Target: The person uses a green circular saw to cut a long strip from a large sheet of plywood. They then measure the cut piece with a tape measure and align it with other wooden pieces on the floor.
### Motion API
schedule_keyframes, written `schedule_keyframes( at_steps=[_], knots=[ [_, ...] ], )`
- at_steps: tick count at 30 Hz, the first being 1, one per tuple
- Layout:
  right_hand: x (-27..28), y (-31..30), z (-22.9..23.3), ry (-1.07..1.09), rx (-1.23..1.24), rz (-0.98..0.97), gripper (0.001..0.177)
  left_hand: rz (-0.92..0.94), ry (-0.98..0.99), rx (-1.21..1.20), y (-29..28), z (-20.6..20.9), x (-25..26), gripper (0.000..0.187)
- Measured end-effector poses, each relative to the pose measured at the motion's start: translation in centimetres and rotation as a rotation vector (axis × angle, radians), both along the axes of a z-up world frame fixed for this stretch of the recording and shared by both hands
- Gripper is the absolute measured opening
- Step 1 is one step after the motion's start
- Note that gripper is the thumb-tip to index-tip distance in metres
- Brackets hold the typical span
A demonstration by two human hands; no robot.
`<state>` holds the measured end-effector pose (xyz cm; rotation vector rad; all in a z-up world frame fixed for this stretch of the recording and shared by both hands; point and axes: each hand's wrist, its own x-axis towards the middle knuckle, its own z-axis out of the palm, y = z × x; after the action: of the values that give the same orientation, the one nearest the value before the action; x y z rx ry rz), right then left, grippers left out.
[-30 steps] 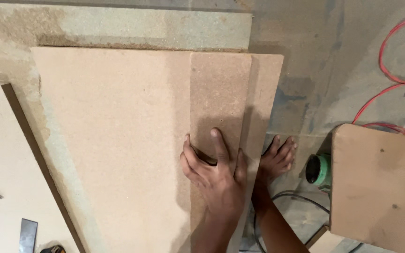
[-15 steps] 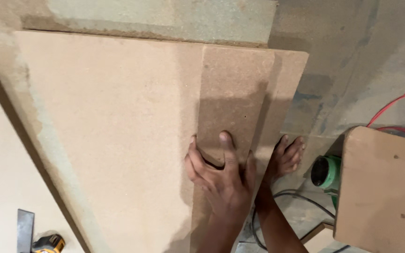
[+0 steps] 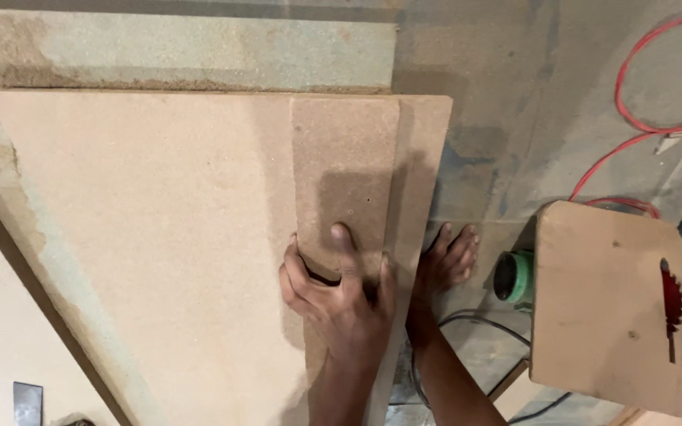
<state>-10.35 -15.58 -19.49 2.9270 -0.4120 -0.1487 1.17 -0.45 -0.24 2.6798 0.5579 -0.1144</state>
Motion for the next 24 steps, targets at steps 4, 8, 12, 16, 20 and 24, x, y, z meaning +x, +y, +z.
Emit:
schedule_keyframes(
  at_steps=[4,8,12,16,20,24],
  knots=[
    [-0.7,-0.3,-1.0,0.038,-0.085,-0.019,0.061,0.011,-0.026,-0.003,0.0,0.3,0.2,0.071],
    [-0.6,-0.2,0.0,0.117,-0.003,-0.034,0.065,-0.004,-0.034,-0.006,0.2,0.5,0.3,0.07],
    [0.1,0.1,0.8,0.167,0.011,-0.052,0.069,-0.025,-0.056,0.022,0.3,0.4,0.6,0.068],
    [-0.3,-0.4,1.0,0.341,-0.187,-0.005,0.071,-0.034,0.009,0.042,0.3,0.4,0.8,0.067],
    [-0.6,-0.4,1.4,0.375,-0.129,-0.044,0.073,-0.033,0.067,0.053,0.4,0.6,1.2,0.066],
    [-0.3,-0.3,1.5,0.354,0.021,-0.109,0.077,-0.019,0.047,0.061,0.2,0.4,1.2,0.065]
  ],
)
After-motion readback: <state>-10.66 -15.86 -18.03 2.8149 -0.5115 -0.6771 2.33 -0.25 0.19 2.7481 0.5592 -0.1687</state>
